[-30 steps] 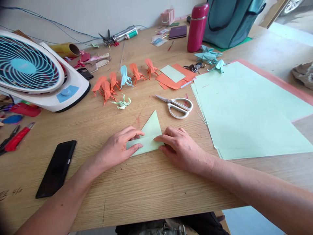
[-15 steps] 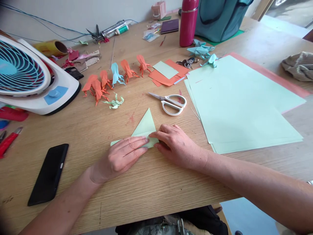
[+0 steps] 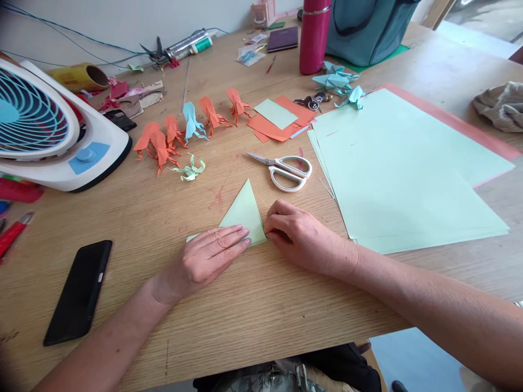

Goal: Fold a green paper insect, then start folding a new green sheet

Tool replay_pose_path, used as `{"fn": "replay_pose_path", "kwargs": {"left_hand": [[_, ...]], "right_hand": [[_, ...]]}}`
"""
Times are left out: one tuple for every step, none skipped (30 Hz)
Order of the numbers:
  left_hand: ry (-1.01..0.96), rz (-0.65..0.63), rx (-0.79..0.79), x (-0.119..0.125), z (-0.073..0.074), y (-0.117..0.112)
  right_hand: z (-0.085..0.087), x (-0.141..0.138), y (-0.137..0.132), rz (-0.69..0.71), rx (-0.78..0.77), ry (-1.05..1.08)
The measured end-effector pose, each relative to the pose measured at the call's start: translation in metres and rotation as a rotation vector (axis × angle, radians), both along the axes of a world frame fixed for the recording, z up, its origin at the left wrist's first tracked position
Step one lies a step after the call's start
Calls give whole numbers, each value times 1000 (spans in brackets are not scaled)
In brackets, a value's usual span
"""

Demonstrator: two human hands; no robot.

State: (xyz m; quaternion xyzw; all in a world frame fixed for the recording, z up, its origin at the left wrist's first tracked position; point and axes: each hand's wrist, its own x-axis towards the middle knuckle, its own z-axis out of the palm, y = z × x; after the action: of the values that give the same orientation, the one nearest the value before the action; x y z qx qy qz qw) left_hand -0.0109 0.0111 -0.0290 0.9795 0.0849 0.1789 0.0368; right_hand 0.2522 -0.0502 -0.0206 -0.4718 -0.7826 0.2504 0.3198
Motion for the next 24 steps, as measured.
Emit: {"fn": "replay_pose_path", "kwargs": {"left_hand": [[2,0,-5,0,0,0],[2,3,-9,0,0,0],[1,5,-10,0,0,0],[1,6,-8,0,0,0],[-2,6,-5,0,0,0],[-2,5,-1,0,0,0],[1,1,3,0,0,0],[3,-4,7,0,0,1],[6,-8,9,1,0,1],[9,-10,10,1,1,1],[12,-11,10,1,1,1],[15,-12,8,1,1,1],[17,-12,4,1,2,1],[17,-12,-1,1,2,1],[18,-14,-7,1,2,1],[14,-14,-11,1,1,1],[12,-13,-14,1,1,2],[12,-14,-15,1,1,2],[13,-14,-13,1,0,2],[15,-15,-9,1,0,2],[19,-16,-3,1,0,2],[24,-17,4,1,1,2],[30,-18,13,1,1,2],[35,-19,23,1,2,2]], "right_hand": [[0,0,0,-1,0,-4],[0,1,0,0,0,-8],[0,2,0,4,-1,-10],[0,3,0,8,1,-9],[0,4,0,16,7,-6],[-1,6,1,29,15,-3],[-1,7,1,45,26,-2],[-1,9,1,64,36,-2],[0,10,1,87,44,-6],[1,12,1,113,45,-14],[2,13,1,140,42,-24],[3,14,2,164,37,-34],[4,15,2,186,32,-43],[5,17,2,204,26,-51],[5,18,2,220,23,-56],[6,19,2,235,24,-58],[6,20,2,250,24,-60],[6,21,2,265,22,-63],[6,22,2,277,20,-67],[6,23,2,287,18,-74],[6,24,2,295,14,-83],[6,24,2,301,10,-94],[7,24,2,307,7,-108],[7,24,2,314,4,-123]]}}
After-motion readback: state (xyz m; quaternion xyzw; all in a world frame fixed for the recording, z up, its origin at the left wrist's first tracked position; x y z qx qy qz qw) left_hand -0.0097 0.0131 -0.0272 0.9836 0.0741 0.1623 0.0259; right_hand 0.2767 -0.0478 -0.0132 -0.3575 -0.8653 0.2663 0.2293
